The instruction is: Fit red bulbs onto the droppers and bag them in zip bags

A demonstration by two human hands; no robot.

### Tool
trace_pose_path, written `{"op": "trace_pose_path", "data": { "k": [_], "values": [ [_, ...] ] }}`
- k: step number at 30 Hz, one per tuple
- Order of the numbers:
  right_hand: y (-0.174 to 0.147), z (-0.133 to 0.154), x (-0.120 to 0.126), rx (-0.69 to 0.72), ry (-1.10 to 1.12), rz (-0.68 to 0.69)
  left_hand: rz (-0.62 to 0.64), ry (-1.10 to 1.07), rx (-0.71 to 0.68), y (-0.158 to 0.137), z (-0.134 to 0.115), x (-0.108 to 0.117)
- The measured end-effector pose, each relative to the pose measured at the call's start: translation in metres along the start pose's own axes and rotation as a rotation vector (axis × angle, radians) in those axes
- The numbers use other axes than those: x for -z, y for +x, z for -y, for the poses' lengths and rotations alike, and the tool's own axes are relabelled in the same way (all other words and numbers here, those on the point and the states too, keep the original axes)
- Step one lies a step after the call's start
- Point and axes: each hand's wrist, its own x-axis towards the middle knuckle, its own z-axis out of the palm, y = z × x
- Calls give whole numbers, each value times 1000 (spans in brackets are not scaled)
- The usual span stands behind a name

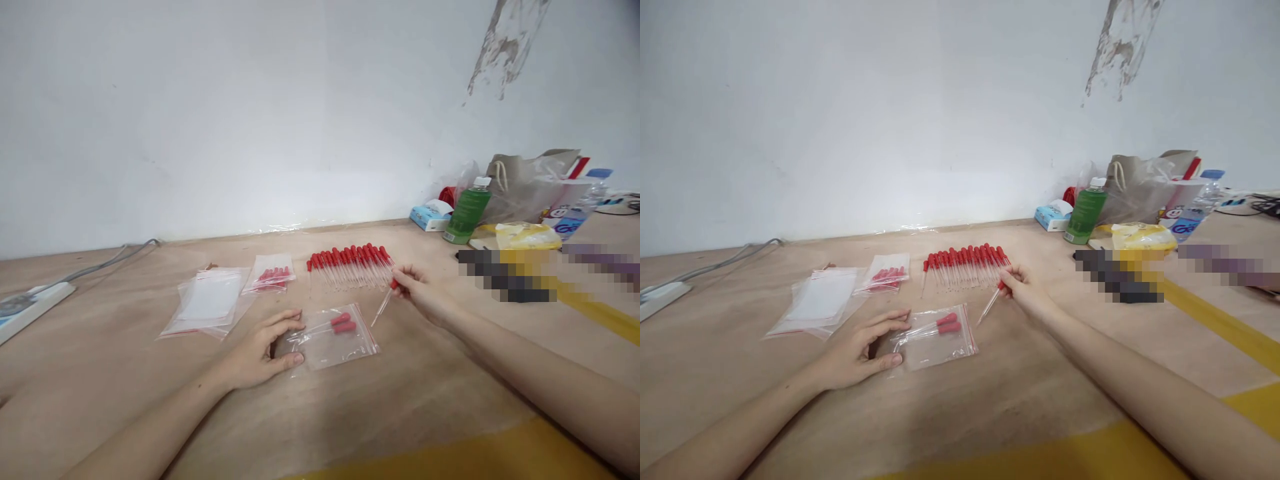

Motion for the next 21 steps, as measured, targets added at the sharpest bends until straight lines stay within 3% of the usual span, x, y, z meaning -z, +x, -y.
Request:
{"op": "trace_pose_path", "data": {
  "k": [4, 8, 15, 21],
  "values": [
    [-21, -13, -7, -113, 137, 29, 2, 10, 12, 0, 0, -1],
    [-32, -13, -10, -194, 110, 180, 3, 19, 15, -1, -1, -2],
    [-38, -11, -5, 57, -374, 339, 19, 26, 17, -1, -1, -4],
    [-49, -13, -21, 148, -411, 423, 26, 42, 18, -2, 0, -4]
  ]
}}
